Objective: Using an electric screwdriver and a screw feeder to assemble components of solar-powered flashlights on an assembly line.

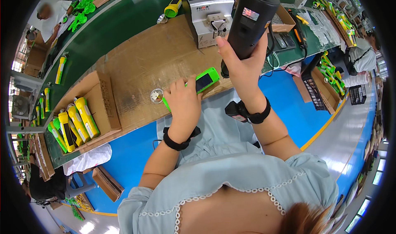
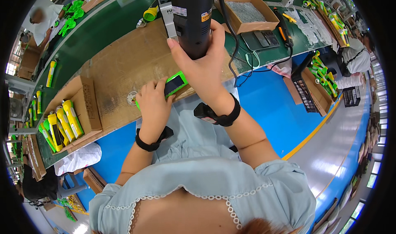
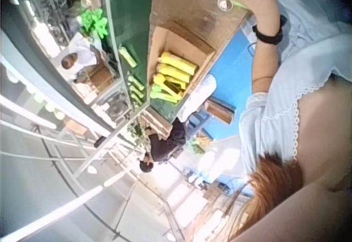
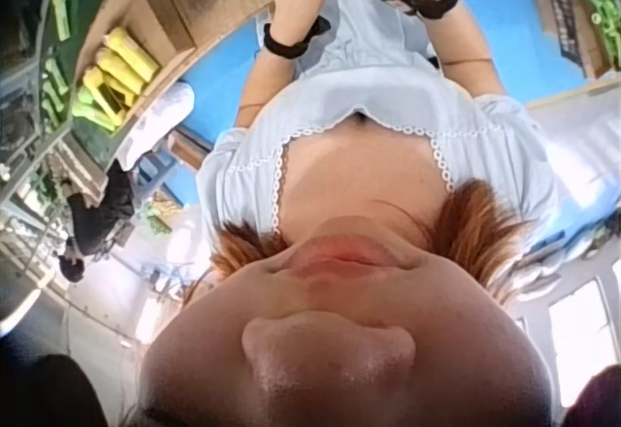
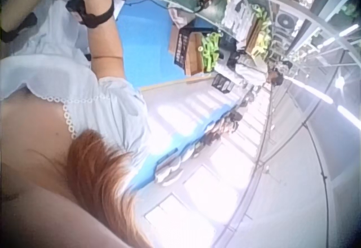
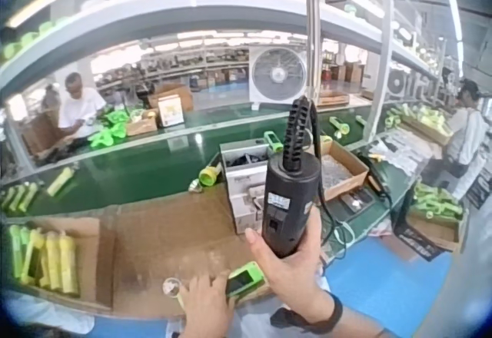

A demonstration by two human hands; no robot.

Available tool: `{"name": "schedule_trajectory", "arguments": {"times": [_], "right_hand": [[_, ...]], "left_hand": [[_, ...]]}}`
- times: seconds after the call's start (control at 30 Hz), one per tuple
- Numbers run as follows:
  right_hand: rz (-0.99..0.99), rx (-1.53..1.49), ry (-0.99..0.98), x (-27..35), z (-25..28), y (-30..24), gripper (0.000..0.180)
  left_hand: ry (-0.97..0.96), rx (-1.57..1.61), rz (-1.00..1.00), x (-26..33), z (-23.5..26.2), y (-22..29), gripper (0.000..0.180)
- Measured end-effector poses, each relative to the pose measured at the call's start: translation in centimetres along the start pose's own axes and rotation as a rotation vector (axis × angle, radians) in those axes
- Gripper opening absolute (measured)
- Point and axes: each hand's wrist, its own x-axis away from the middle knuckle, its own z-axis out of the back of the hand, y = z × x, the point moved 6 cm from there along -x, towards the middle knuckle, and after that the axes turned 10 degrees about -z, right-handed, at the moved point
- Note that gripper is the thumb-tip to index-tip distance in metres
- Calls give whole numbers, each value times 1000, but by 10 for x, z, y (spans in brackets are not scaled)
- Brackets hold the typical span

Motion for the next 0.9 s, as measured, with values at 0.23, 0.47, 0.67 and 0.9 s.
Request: {"name": "schedule_trajectory", "arguments": {"times": [0.23,0.47,0.67,0.9], "right_hand": [[-54,2,5,3,-5,3,57],[-12,85,23,4,-6,8,58],[3,-77,24,1,-3,9,52],[69,-324,-347,-32,-6,3,76]], "left_hand": [[-3,12,13,2,-2,1,55],[13,8,1,1,0,1,56],[18,68,-31,-7,1,-3,55],[-134,93,-303,-28,-7,-24,50]]}}
